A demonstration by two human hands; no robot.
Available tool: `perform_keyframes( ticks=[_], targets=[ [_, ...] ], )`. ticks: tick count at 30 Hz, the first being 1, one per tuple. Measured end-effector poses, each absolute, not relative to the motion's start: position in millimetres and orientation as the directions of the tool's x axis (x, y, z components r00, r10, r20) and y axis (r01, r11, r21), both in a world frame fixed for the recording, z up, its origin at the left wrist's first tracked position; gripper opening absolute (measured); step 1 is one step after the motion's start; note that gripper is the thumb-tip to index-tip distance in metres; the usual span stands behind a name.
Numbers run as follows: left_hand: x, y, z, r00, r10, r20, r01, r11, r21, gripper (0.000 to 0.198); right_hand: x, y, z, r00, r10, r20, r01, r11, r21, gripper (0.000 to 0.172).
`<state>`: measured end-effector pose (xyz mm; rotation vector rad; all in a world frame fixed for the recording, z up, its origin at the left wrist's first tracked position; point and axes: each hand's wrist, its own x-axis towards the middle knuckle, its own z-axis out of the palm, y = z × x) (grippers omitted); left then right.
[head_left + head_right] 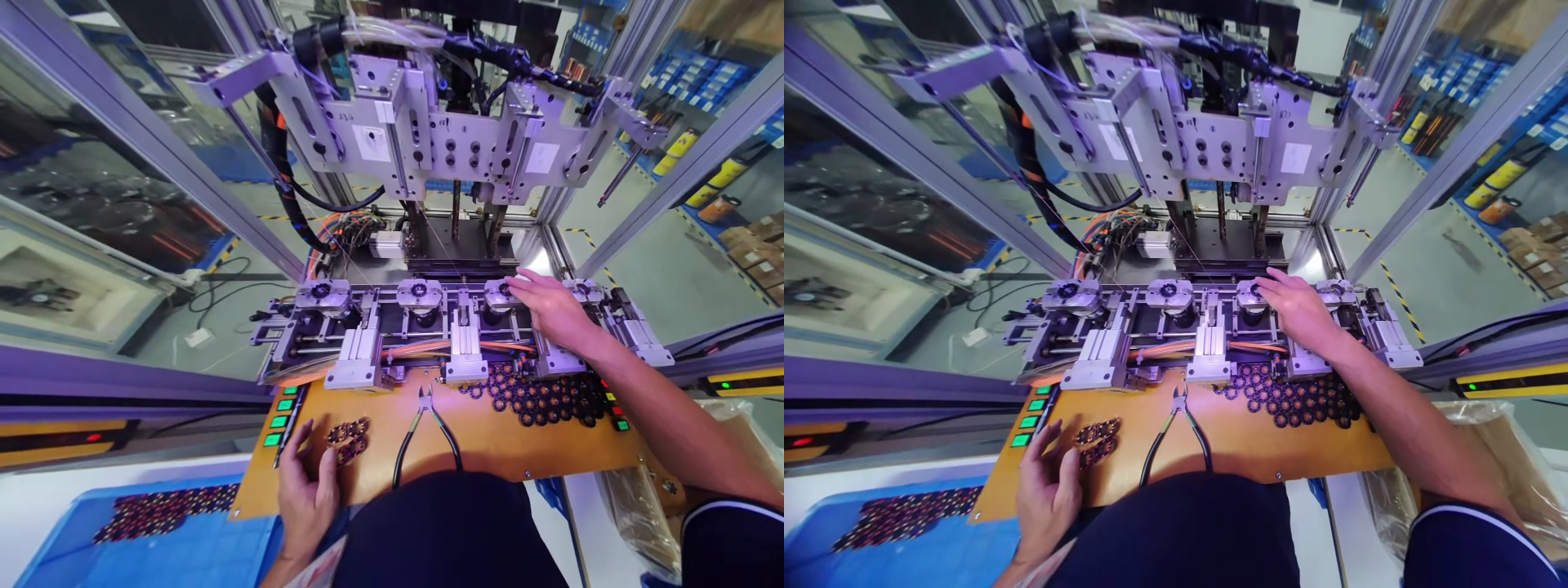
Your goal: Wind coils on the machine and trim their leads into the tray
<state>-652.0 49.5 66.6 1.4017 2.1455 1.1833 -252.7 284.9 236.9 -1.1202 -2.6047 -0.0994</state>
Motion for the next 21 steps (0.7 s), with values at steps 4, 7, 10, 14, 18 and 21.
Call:
perform_keyframes(
  ticks=[4,7,10,14,18,21],
  targets=[
    [-649.7,50.3,68.4,-0.496,0.853,0.163,0.607,0.206,0.767,0.062,-257.1,290.1,227.3,-0.627,0.707,0.327,0.731,0.679,-0.067,0.057],
    [-648.7,52.2,68.5,-0.499,0.849,0.173,0.607,0.200,0.769,0.063,-259.4,293.0,228.7,-0.612,0.714,0.340,0.738,0.670,-0.078,0.051],
    [-649.7,51.6,71.1,-0.503,0.843,0.189,0.591,0.177,0.787,0.064,-257.5,273.2,240.6,-0.578,0.718,0.389,0.752,0.653,-0.090,0.048],
    [-650.0,40.0,84.8,-0.505,0.824,0.257,0.611,0.131,0.780,0.067,-255.6,195.0,231.8,-0.385,0.712,0.587,0.782,0.590,-0.202,0.044],
    [-644.4,23.3,106.5,-0.461,0.836,0.298,0.654,0.093,0.751,0.061,-265.8,118.8,176.5,-0.446,0.749,0.490,0.739,0.617,-0.271,0.022],
    [-637.8,21.1,121.3,-0.346,0.899,0.269,0.658,0.028,0.752,0.042,-275.2,101.6,134.1,-0.416,0.819,0.395,0.783,0.544,-0.302,0.021]
  ],
)
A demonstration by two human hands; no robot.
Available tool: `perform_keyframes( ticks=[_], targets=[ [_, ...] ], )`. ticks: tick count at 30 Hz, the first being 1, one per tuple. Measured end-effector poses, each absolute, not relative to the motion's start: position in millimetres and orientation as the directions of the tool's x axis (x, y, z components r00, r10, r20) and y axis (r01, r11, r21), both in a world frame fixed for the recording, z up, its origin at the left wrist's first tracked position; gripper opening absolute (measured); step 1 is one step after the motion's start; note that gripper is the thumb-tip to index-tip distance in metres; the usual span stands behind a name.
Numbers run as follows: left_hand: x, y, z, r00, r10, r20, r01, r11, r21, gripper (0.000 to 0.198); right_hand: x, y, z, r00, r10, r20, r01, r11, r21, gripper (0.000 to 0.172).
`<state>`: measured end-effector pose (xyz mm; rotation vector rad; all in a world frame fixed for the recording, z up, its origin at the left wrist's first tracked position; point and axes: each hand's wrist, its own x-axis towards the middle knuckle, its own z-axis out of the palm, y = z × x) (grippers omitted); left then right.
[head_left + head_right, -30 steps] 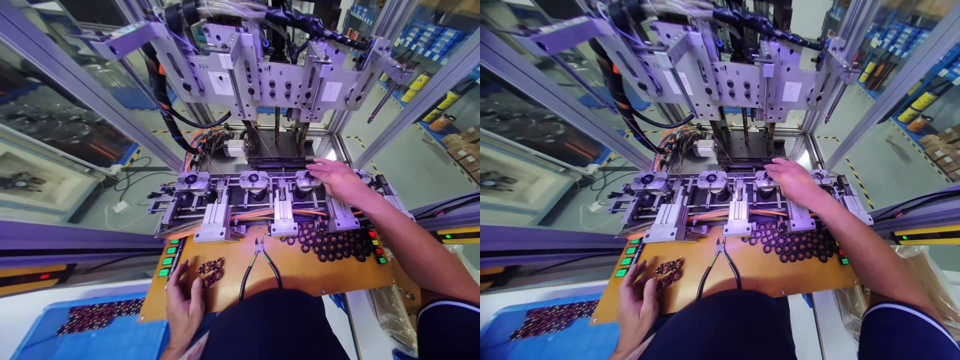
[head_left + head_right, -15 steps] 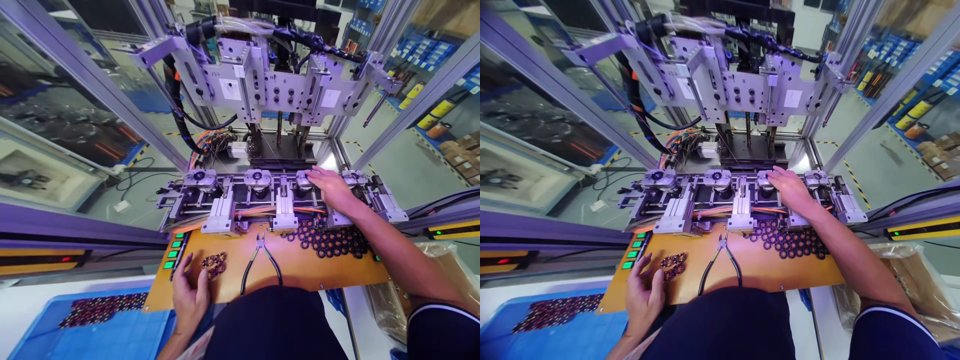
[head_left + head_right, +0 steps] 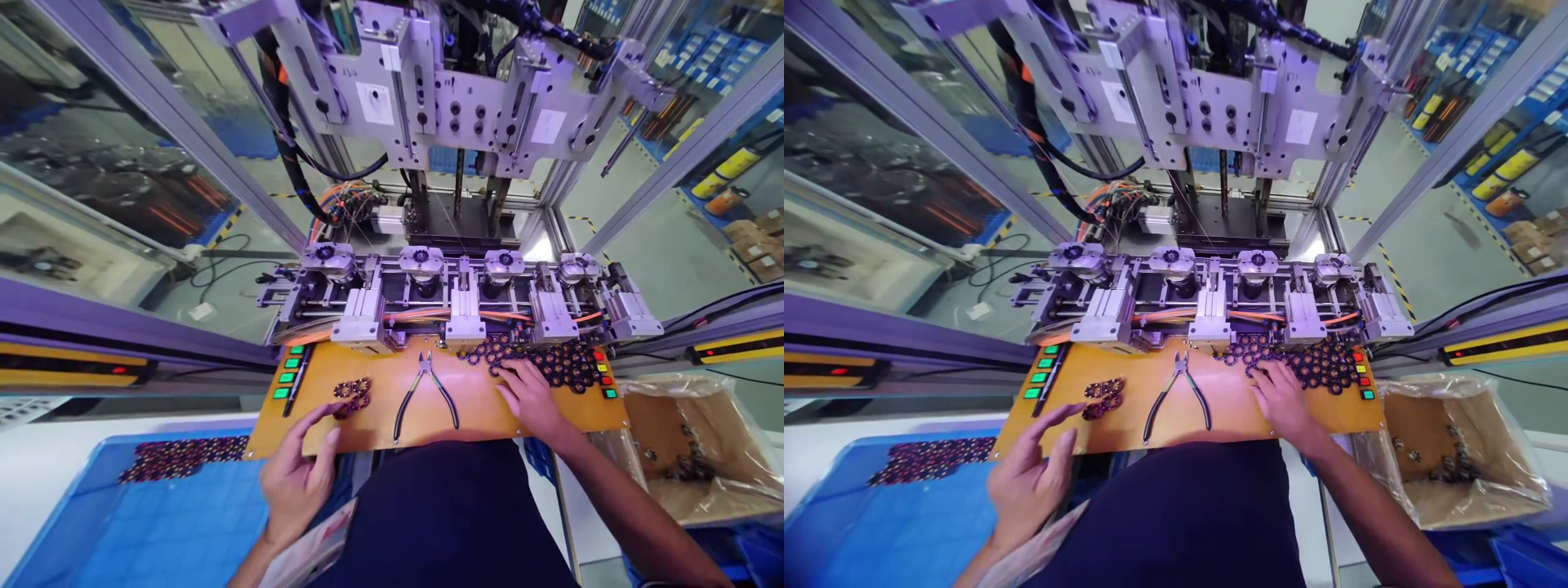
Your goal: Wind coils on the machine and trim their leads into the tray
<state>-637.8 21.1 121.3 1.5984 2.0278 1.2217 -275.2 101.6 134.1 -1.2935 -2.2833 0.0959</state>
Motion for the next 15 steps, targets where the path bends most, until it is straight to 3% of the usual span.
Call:
perform_keyframes(
  ticks=[4,8,12,15],
  targets=[
    [-626.9,44.8,144.1,-0.165,0.965,0.204,0.529,-0.088,0.844,0.042,-281.0,109.8,110.8,-0.351,0.863,0.363,0.808,0.475,-0.348,0.022],
    [-604.3,81.4,182.1,0.030,0.999,0.014,0.404,-0.025,0.914,0.042,-293.9,109.2,130.2,-0.334,0.846,0.416,0.743,0.508,-0.436,0.023],
    [-569.6,98.5,214.0,0.448,0.881,-0.154,0.161,0.090,0.983,0.045,-326.4,94.1,177.7,-0.343,0.770,0.538,0.549,0.629,-0.550,0.014],
    [-550.9,97.3,218.8,0.507,0.856,-0.098,-0.001,0.114,0.993,0.047,-349.5,85.5,207.2,-0.285,0.711,0.642,0.327,0.702,-0.633,0.023]
  ],
)
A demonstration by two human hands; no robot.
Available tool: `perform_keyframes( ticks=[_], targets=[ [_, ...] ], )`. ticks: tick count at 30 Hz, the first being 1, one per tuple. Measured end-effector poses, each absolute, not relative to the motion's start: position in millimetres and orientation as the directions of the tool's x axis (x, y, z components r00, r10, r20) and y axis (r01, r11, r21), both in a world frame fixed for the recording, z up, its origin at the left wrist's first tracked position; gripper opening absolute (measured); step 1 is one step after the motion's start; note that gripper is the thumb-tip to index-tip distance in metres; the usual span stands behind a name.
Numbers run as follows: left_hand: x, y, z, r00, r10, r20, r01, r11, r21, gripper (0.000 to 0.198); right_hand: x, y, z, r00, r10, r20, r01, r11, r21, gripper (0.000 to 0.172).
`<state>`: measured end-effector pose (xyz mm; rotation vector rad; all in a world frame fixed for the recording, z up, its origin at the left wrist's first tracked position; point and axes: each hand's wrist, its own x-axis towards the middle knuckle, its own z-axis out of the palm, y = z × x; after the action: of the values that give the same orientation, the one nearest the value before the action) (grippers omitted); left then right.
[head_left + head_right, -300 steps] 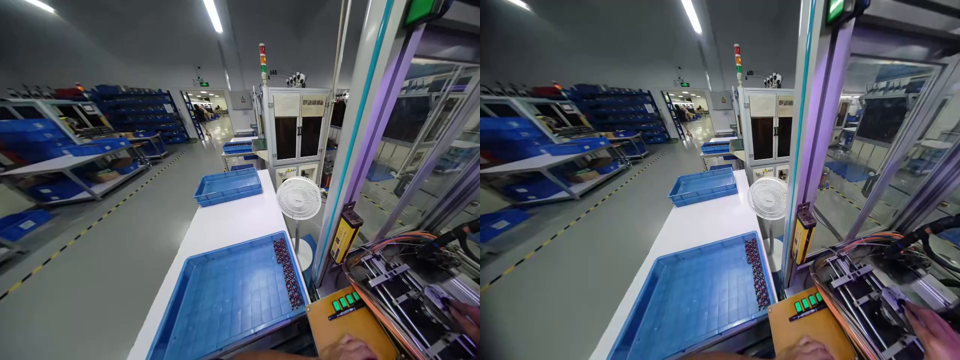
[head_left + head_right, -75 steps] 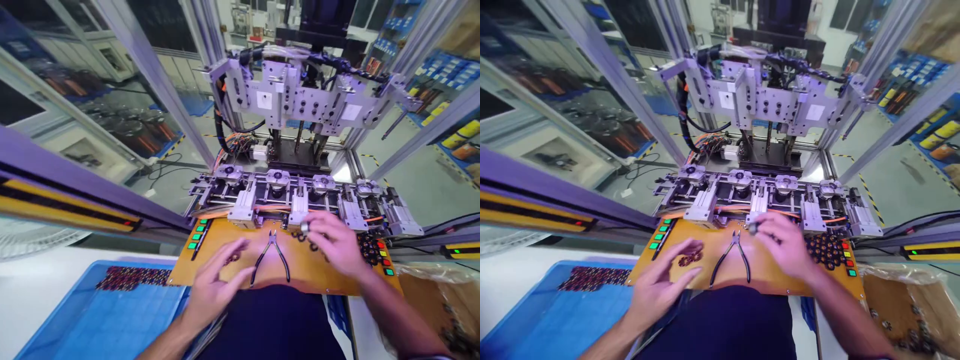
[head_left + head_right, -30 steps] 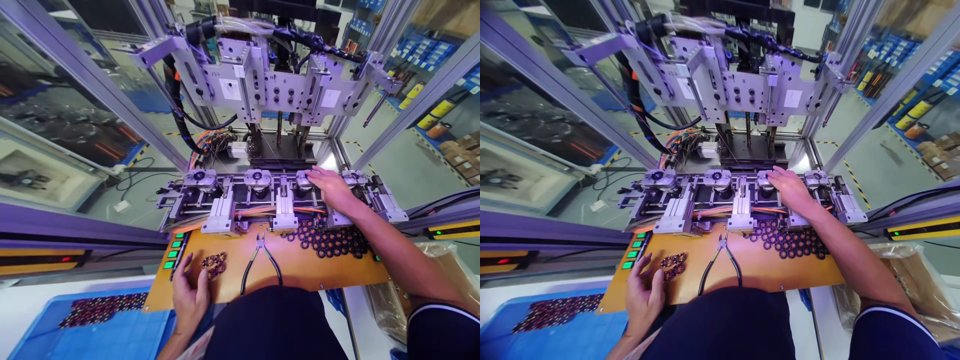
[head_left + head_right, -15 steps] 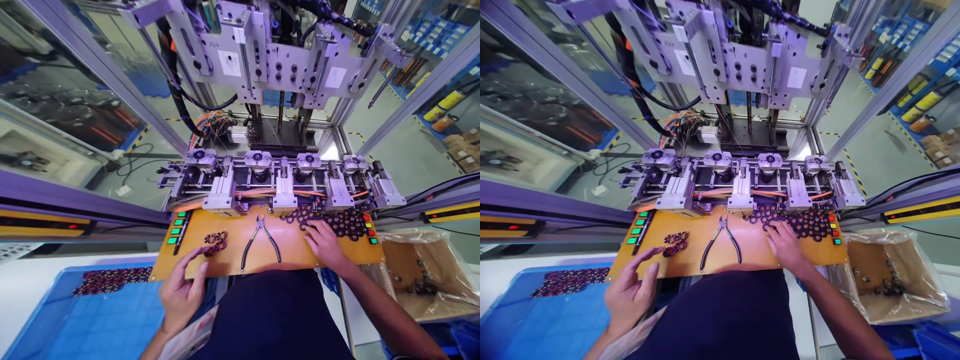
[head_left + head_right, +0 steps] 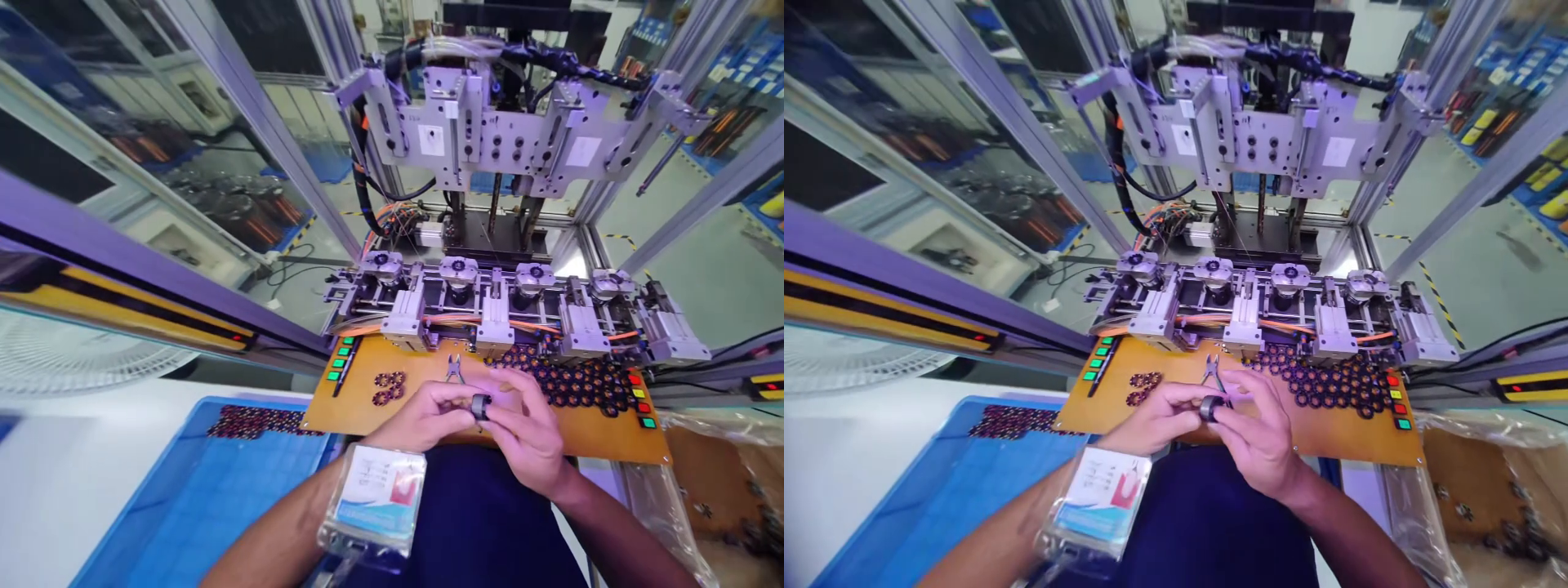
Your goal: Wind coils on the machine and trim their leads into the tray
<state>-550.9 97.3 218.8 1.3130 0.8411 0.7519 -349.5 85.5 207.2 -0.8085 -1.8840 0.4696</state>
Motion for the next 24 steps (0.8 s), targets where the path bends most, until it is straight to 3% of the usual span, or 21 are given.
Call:
perform_keyframes(
  ticks=[3,7,13,17,21,24],
  targets=[
    [-548.2,92.6,216.7,0.418,0.907,-0.059,-0.022,0.075,0.997,0.046,-361.4,83.6,218.5,-0.256,0.748,0.612,0.172,0.658,-0.733,0.034],
    [-554.8,90.5,220.2,0.310,0.941,0.139,0.119,-0.184,0.976,0.036,-367.0,85.2,217.9,-0.298,0.848,0.438,0.002,0.459,-0.888,0.024],
    [-563.8,87.3,210.1,0.265,0.914,0.307,0.233,-0.370,0.899,0.035,-372.3,89.5,224.3,-0.416,0.838,0.354,-0.085,0.352,-0.932,0.015],
    [-592.3,73.6,174.9,0.156,0.958,0.239,0.384,-0.282,0.879,0.039,-341.6,115.7,251.0,-0.520,0.751,0.406,0.053,0.503,-0.863,0.011],
    [-635.0,50.6,141.1,-0.255,0.958,0.133,0.561,0.034,0.827,0.041,-265.7,181.8,289.4,-0.527,0.751,0.397,0.427,0.638,-0.641,0.013],
    [-663.0,34.2,122.7,-0.497,0.860,0.116,0.576,0.227,0.785,0.042,-203.2,238.9,302.2,-0.408,0.824,0.394,0.653,0.565,-0.504,0.011]
  ],
)
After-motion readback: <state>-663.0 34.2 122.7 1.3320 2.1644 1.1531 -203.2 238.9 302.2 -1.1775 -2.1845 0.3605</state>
